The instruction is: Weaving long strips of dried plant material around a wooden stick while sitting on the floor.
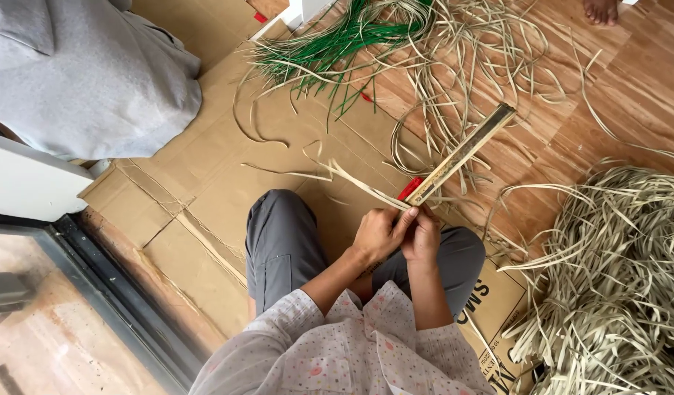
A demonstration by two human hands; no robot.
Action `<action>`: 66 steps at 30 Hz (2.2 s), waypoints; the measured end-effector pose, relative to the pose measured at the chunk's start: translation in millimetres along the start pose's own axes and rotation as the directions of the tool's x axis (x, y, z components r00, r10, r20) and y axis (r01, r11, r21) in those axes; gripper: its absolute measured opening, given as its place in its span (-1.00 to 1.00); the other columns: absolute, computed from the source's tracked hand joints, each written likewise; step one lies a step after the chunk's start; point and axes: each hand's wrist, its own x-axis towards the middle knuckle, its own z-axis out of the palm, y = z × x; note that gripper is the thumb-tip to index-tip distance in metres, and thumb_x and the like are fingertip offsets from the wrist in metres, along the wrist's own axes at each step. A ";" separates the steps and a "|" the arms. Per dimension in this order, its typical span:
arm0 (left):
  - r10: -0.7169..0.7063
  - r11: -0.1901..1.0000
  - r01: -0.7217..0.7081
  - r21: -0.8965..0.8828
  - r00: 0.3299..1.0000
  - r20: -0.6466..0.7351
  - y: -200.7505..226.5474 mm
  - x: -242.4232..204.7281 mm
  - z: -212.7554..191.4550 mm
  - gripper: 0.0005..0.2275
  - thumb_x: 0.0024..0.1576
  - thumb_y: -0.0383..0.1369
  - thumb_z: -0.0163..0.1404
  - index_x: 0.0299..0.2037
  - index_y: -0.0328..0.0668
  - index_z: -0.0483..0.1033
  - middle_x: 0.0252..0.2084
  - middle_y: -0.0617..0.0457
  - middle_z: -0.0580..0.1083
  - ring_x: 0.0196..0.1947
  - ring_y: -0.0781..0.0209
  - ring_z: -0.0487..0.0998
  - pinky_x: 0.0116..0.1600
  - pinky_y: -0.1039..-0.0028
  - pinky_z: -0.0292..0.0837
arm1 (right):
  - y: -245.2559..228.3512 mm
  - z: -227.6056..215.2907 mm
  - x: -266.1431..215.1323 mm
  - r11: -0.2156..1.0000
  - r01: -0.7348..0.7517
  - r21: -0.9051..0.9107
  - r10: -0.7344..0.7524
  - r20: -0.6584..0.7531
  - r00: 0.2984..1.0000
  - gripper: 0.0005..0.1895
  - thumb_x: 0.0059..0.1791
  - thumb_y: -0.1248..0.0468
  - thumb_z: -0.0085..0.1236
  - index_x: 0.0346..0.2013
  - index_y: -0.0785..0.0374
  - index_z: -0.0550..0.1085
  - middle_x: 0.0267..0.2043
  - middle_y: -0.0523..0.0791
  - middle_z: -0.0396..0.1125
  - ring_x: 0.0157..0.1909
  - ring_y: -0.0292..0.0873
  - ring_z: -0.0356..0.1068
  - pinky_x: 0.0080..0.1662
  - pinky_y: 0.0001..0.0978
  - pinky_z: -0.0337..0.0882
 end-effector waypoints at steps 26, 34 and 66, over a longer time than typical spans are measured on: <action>0.298 0.811 -0.280 -0.513 0.953 -0.048 12.8 -18.2 -0.7 -0.66 0.28 -0.28 0.01 -0.56 -0.15 0.32 -0.77 0.00 0.24 -0.71 0.29 0.19 -0.51 0.51 0.18 | 71.0 -135.7 175.3 0.795 -0.368 0.483 0.221 0.334 0.916 -0.71 0.16 0.10 -0.03 -0.04 0.21 0.54 -0.27 -0.14 0.46 -0.27 -0.32 0.44 -0.21 -0.59 0.49; 0.235 0.733 -0.220 -0.643 0.970 -0.065 11.2 -14.5 -0.2 -0.65 0.27 -0.32 0.02 -0.61 -0.07 0.35 -0.79 0.17 0.18 -0.62 0.48 0.13 -0.52 0.60 0.13 | 32.1 -107.9 185.7 0.871 -0.199 0.449 0.241 -0.038 0.970 -0.41 0.07 0.01 -0.46 -0.21 0.29 0.55 -0.53 -0.12 0.30 -0.52 -0.22 0.39 -0.46 -0.45 0.39; -0.074 0.111 0.178 -0.978 0.983 0.170 -2.9 8.7 -88.8 -0.59 0.31 -0.09 -0.19 -0.57 -0.11 0.22 -0.77 0.18 0.12 -0.87 0.47 -0.03 -0.73 0.66 -0.11 | -187.2 -181.0 158.5 0.991 0.098 -0.096 -0.137 -0.710 0.691 -0.63 0.13 0.44 -0.14 -0.55 0.14 0.41 -0.62 -0.28 0.24 -0.69 -0.47 0.10 -0.63 -0.68 0.13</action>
